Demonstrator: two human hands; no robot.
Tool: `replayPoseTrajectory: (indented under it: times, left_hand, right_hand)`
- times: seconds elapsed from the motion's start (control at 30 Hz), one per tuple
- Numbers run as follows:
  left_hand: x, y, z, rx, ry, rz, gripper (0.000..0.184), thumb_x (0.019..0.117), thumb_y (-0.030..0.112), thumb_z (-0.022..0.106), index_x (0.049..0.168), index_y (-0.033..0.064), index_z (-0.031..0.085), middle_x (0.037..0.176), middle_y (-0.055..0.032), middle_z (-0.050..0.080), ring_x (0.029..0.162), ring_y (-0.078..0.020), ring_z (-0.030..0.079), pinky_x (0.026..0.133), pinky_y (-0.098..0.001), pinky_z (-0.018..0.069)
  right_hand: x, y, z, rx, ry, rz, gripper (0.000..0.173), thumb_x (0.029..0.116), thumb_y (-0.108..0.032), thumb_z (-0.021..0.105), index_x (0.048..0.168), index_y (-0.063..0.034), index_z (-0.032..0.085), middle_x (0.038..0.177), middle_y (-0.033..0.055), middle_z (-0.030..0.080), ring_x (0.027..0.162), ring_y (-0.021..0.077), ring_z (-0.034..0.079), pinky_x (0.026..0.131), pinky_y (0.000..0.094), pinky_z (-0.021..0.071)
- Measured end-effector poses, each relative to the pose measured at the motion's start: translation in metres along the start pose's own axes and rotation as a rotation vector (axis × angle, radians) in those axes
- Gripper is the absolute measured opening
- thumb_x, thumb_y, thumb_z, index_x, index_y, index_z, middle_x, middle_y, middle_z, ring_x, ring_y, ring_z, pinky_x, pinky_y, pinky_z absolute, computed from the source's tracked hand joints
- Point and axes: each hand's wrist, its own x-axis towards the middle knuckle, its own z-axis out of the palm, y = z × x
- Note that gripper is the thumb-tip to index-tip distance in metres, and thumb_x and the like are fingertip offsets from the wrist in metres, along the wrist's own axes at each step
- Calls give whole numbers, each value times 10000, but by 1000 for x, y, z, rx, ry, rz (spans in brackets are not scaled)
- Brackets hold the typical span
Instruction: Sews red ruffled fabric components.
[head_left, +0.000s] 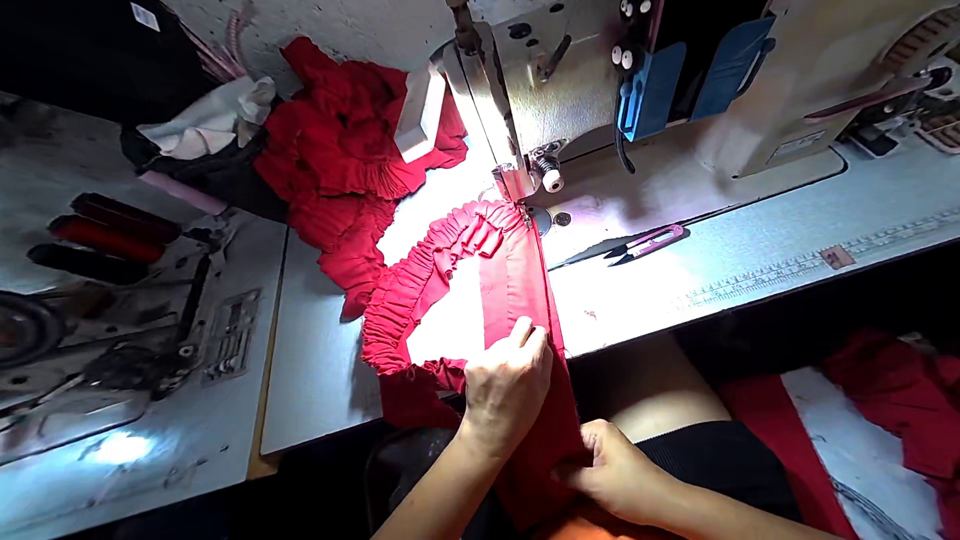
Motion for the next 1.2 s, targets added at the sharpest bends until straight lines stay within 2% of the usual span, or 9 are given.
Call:
replayPoseTrajectory:
  times: [0.2,0.3,0.4,0.43,0.5,0.57,0.7,1.07,1.2]
  left_hand:
    - [0,-1,-2,-13,16,-10,205,917,170,605,875,122,800,795,-31,707,566,-176,638,444,-339,454]
    - [1,-4,-2,-64,65,-19,216,928,192,601,867,133,800,784,-27,708,587,-173,644,454,-340,450]
    - [5,-7,-8,-105,102,-47,230,944,217,597,870,136,799,787,-26,720,623,-175,669,479,-348,465]
    - [7,-7,-11,-112,116,-53,232,941,223,597,866,138,800,782,-25,722,626,-173,671,484,-346,463]
    - [10,-8,-15,-128,132,-64,238,938,237,600,875,140,808,786,-26,737,643,-168,686,499,-343,478]
    - [14,-10,-17,-150,154,-70,237,942,239,605,879,138,810,784,-27,739,657,-162,692,518,-335,496]
    - [18,-20,-24,-146,197,-88,234,935,232,608,862,131,805,737,-26,719,639,-163,681,524,-327,491]
    - [25,-37,-34,-248,185,-53,249,954,222,601,853,128,809,738,-19,732,629,-119,661,524,-287,452]
    - [29,-42,-34,-359,112,-3,239,969,211,597,847,127,785,745,-4,696,664,-107,639,566,-283,460]
  right_hand:
    - [-6,-20,-9,-389,77,14,262,942,-351,682,927,-92,714,821,21,699,764,118,680,704,376,565]
    - [2,-38,-22,-838,577,-373,343,946,-420,628,950,-98,745,752,19,704,659,144,693,580,369,586]
    - [39,-77,-56,-1030,776,-661,277,965,-267,604,888,-64,776,698,55,694,618,188,675,539,377,547]
    - [58,-87,-69,-1067,755,-727,221,948,-202,614,901,-58,775,737,71,701,667,212,692,573,398,559]
    - [100,-102,-93,-1127,598,-776,218,931,-106,627,1088,-73,775,1031,106,746,978,262,718,846,448,589]
    - [139,-115,-110,-1216,404,-815,313,908,-54,629,1191,-97,756,1206,122,711,1143,306,654,986,482,519]
    - [176,-126,-128,-1266,285,-1069,152,882,-18,616,898,-42,765,923,132,732,968,315,696,870,471,556]
    - [183,-126,-142,-1008,228,-1104,103,866,-24,666,866,-9,768,897,130,748,931,247,714,877,381,561]
    - [180,-128,-142,-1046,66,-1034,102,871,-58,670,883,-72,770,953,80,723,1042,229,655,948,389,503]
